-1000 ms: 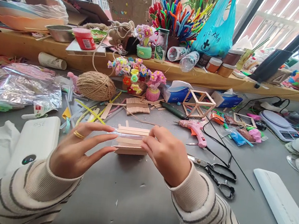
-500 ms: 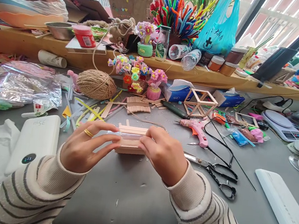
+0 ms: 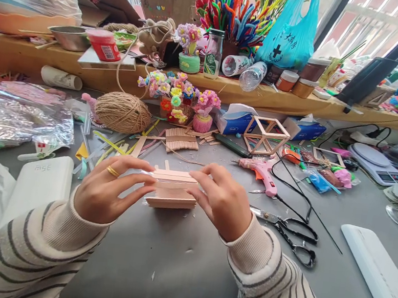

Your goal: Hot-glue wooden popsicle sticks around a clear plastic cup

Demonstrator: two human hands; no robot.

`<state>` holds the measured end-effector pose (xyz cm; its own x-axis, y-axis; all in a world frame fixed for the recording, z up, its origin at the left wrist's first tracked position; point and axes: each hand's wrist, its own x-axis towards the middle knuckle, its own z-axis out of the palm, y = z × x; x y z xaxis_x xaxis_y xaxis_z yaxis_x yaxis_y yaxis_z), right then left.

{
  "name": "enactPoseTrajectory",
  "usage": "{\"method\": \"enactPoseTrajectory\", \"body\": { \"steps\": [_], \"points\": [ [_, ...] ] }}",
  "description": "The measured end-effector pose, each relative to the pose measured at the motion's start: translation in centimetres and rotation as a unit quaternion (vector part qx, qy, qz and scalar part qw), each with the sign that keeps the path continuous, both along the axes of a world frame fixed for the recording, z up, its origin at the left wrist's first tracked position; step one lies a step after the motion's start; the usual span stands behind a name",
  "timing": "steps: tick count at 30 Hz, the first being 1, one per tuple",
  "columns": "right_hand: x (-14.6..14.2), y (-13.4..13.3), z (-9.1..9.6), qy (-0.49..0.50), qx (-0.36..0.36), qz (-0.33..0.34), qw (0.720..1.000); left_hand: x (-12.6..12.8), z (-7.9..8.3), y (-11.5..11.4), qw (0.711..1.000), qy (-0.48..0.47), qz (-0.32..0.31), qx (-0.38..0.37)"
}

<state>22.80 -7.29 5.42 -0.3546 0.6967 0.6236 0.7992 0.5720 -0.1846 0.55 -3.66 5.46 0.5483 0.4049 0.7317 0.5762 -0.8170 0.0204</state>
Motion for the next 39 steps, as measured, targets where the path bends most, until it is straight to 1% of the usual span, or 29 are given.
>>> {"method": "enactPoseTrajectory", "body": {
  "steps": [4,8,11,21,31,39],
  "points": [
    [1.3,0.3,-1.2,0.056,-0.01,-0.013,0.998,-0.1,-0.5,0.5,1.0,-0.003,0.0,-0.026],
    [1.5,0.2,-2.5,0.097,-0.009,0.017,0.995,0.1,-0.8,0.6,0.999,-0.001,0.001,-0.043],
    [1.2,0.2,-3.0,0.123,-0.019,0.031,0.992,0.1,-0.8,0.6,0.999,0.001,0.002,-0.045],
    [0.9,0.6,-3.1,0.153,-0.04,0.03,0.987,0.1,-1.1,0.9,0.998,-0.002,-0.005,-0.061],
    [0.8,0.7,-3.2,0.171,-0.06,0.024,0.983,0.2,-1.5,1.1,0.998,-0.01,-0.003,-0.056],
    [0.7,0.8,-3.5,0.195,-0.081,0.029,0.977,0.0,-1.8,1.5,0.997,-0.015,-0.012,-0.076]
  ]
}}
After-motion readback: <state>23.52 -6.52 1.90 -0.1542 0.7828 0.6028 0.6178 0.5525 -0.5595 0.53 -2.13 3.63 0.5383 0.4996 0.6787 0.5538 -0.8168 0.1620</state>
